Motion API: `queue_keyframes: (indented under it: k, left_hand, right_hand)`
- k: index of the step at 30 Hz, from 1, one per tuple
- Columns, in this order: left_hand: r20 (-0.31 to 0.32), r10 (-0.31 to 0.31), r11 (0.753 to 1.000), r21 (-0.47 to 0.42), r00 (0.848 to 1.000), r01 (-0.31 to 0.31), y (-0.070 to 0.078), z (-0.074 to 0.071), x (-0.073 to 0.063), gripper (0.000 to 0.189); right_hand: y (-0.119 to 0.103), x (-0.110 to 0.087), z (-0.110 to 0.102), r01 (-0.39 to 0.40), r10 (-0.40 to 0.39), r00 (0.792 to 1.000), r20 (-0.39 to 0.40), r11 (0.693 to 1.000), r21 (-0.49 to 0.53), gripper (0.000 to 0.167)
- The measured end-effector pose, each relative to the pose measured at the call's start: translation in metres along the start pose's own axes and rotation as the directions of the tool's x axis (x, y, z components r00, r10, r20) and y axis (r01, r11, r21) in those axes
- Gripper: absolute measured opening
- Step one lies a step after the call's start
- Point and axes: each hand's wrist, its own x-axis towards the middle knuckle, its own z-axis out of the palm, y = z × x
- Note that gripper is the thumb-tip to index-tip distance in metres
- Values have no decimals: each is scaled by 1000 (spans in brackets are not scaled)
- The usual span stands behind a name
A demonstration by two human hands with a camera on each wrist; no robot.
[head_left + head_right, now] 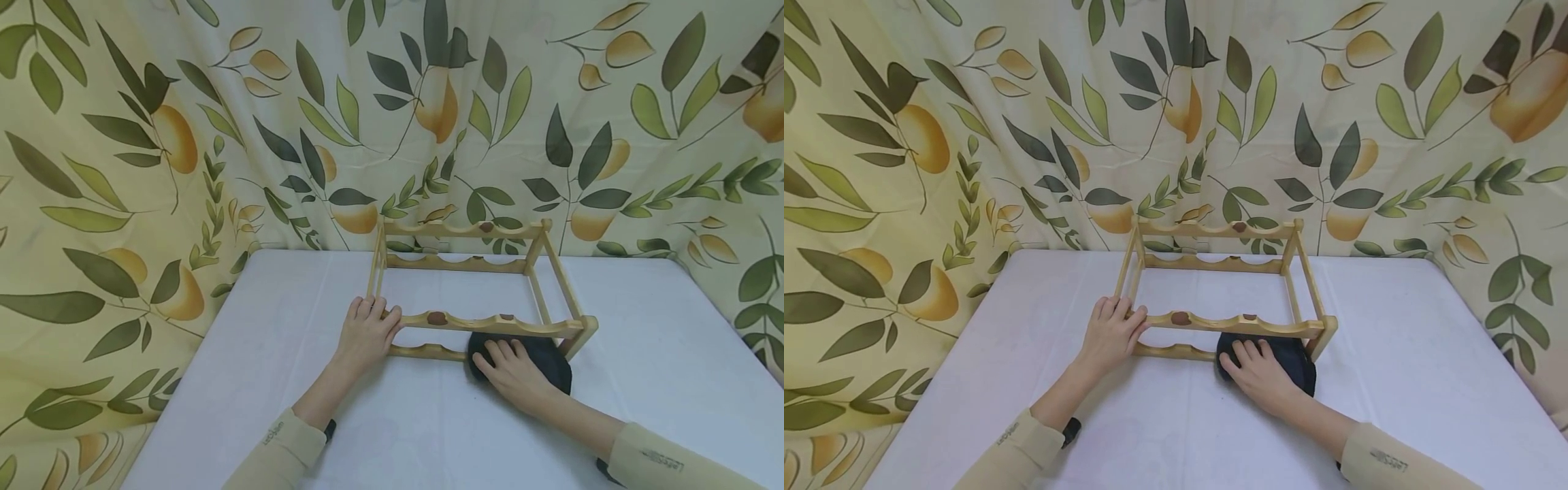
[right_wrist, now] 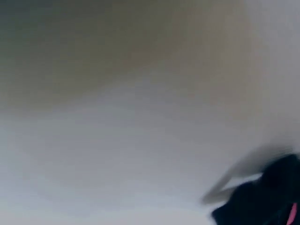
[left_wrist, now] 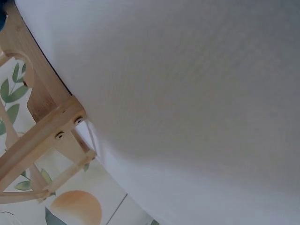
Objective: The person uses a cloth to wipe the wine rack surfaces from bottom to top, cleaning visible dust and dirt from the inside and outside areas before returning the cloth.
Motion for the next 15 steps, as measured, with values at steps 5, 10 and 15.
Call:
queue_keyframes:
  k: [5,10,15]
  left_hand:
    - [-3,0,1000,-6,1000,0,1,0,-1,39]
    - [10,-8,1000,-24,1000,9,2,-2,-2,38]
    - [23,-12,999,-45,1000,13,1,-1,0,38]
  right_hand:
    - [1,-13,-11,-21,23,999,-41,999,45,52]
    - [-7,-12,-16,7,-2,998,-62,996,89,53]
    - [-17,4,-13,31,-24,997,-76,995,99,53]
